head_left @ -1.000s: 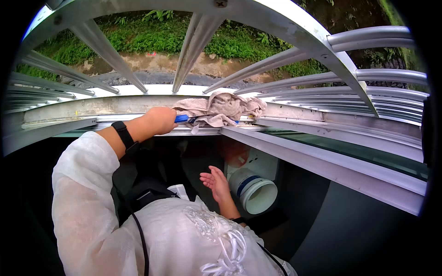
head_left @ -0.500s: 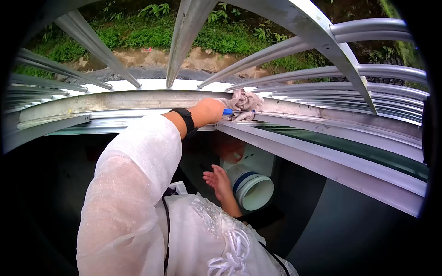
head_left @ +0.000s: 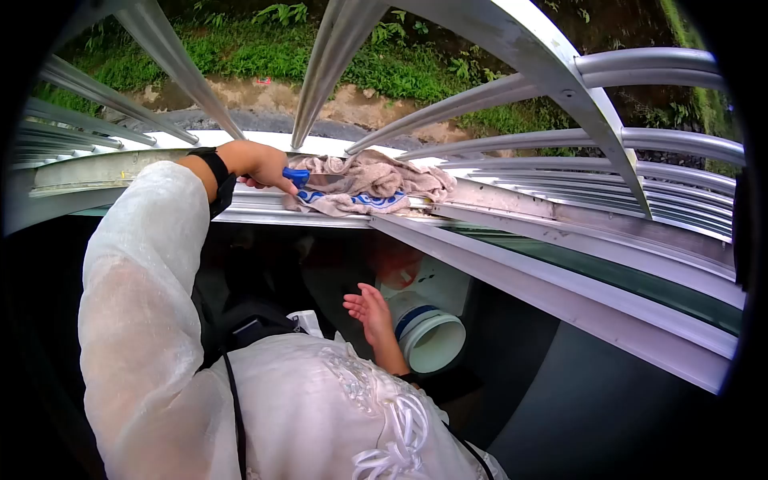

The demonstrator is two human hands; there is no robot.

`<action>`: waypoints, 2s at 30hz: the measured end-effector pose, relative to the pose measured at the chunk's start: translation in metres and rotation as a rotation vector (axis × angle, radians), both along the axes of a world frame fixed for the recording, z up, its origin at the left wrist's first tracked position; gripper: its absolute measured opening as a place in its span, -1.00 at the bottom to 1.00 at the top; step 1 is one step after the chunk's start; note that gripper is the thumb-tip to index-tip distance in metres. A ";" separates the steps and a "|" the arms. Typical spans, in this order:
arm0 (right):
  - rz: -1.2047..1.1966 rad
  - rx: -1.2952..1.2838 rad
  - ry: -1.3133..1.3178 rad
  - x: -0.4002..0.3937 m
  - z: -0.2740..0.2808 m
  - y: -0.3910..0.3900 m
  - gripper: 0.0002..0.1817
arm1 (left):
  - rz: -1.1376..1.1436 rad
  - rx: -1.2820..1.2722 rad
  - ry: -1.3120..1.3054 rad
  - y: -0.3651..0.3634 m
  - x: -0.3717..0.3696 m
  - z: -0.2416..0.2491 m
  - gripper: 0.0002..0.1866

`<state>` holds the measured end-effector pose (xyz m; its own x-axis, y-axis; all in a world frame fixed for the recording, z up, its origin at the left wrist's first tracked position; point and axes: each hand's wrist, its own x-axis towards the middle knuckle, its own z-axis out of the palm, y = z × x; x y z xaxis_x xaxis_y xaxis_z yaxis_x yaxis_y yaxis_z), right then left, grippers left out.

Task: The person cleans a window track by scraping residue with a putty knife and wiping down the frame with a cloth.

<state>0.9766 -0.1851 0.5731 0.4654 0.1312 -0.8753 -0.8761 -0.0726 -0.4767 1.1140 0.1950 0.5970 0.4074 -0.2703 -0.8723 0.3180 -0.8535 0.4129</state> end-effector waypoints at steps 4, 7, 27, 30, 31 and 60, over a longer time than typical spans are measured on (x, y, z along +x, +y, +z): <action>-0.038 -0.014 -0.001 -0.009 -0.006 -0.009 -0.69 | -0.052 -0.013 -0.022 -0.018 0.015 -0.005 -0.26; -0.047 -0.015 0.005 -0.011 -0.007 -0.006 -0.70 | 0.013 -0.061 -0.008 -0.032 0.020 -0.006 -0.24; -0.013 -0.044 -0.070 -0.022 -0.002 -0.001 -0.69 | 0.104 0.055 -0.693 -0.094 -0.037 -0.021 -0.41; 0.011 -0.034 -0.067 -0.018 -0.003 0.005 -0.69 | 0.074 0.218 -0.682 -0.047 -0.099 -0.002 -0.51; 0.018 -0.026 -0.069 -0.016 -0.004 0.008 -0.69 | 0.070 0.275 -0.692 -0.034 -0.119 0.006 -0.55; -0.065 -0.073 -0.072 -0.018 0.003 -0.019 -0.70 | -0.030 -0.033 -0.619 -0.118 -0.013 -0.023 -0.51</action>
